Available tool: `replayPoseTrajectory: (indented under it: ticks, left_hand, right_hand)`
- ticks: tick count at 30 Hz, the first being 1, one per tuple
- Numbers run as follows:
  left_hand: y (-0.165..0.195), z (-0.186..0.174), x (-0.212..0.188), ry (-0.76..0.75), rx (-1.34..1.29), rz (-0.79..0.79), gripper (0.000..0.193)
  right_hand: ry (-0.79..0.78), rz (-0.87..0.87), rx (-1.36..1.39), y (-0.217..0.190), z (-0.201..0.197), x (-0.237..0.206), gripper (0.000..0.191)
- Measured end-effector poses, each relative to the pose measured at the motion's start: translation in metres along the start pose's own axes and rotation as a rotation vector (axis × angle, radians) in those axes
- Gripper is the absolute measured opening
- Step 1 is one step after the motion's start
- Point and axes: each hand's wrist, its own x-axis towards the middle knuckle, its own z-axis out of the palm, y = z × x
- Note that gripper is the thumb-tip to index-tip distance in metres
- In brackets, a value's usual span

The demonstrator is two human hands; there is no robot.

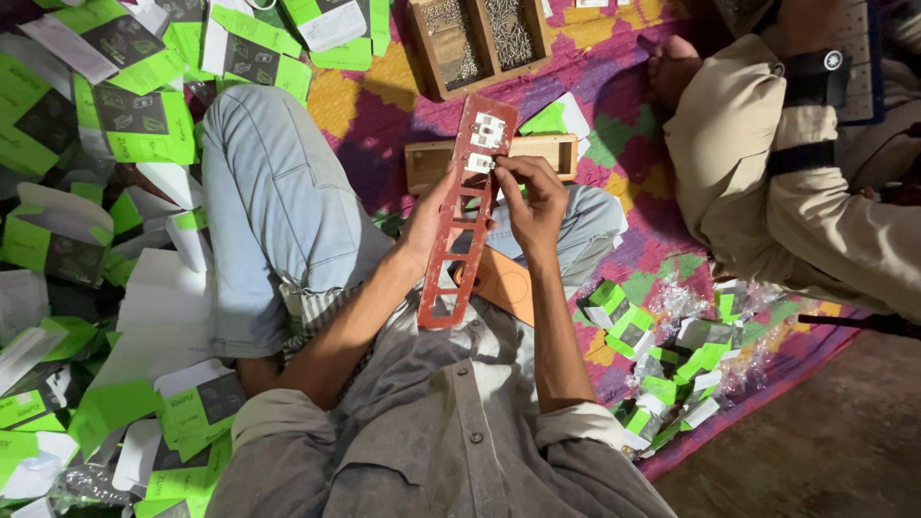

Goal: The person sits on a mat and assembles small white electrical components into a red plastic frame. They pick up components from a wooden box, place them into slots on the frame, and secure them with small metal pins.

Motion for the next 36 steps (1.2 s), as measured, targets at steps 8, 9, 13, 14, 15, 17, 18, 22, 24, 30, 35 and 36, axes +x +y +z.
replayPoseTrajectory:
  ticks: [8, 9, 13, 14, 15, 17, 18, 22, 24, 30, 35, 36]
  left_hand:
    - [-0.009, -0.011, 0.004, -0.012, -0.061, -0.009, 0.065]
    - [-0.009, -0.012, 0.004, -0.029, -0.071, -0.013, 0.066]
    - [-0.008, -0.011, 0.003, 0.001, -0.053, -0.041, 0.07]
    - [-0.007, -0.01, 0.003, 0.004, -0.057, -0.046, 0.071]
    - [-0.007, -0.008, 0.002, 0.007, -0.062, -0.052, 0.071]
    - [-0.004, -0.006, 0.002, 0.013, -0.063, -0.055, 0.071]
    - [-0.003, -0.005, 0.002, 0.017, -0.061, -0.054, 0.071]
    - [0.0, -0.003, 0.001, 0.012, -0.06, -0.056, 0.071]
    - [-0.001, -0.003, 0.001, 0.015, -0.04, -0.053, 0.069]
    - [-0.003, -0.004, 0.002, 0.02, -0.055, -0.053, 0.064]
    - [-0.003, -0.007, 0.003, -0.032, -0.108, -0.054, 0.065]
    - [-0.003, -0.007, 0.003, -0.043, -0.143, -0.05, 0.064]
  right_hand:
    - [0.023, -0.036, -0.088, -0.005, 0.006, 0.002, 0.014]
    - [0.036, -0.054, -0.118, -0.005, 0.006, 0.002, 0.013]
    - [0.068, -0.089, -0.179, -0.011, 0.008, 0.002, 0.013]
    - [0.076, -0.105, -0.217, -0.013, 0.008, 0.002, 0.013]
    - [0.083, -0.12, -0.256, -0.015, 0.009, 0.001, 0.012]
    - [0.094, -0.138, -0.307, -0.018, 0.01, 0.002, 0.012]
    - [0.099, -0.147, -0.333, -0.02, 0.011, 0.002, 0.013]
    - [0.124, -0.144, -0.315, -0.021, 0.013, 0.004, 0.011]
    - [0.128, -0.122, -0.284, -0.02, 0.011, 0.004, 0.011]
    - [0.111, -0.167, -0.396, -0.016, 0.002, 0.002, 0.015]
    - [0.045, 0.046, -0.066, -0.019, 0.002, -0.005, 0.037]
    - [0.024, 0.102, -0.009, -0.02, 0.001, -0.007, 0.045]
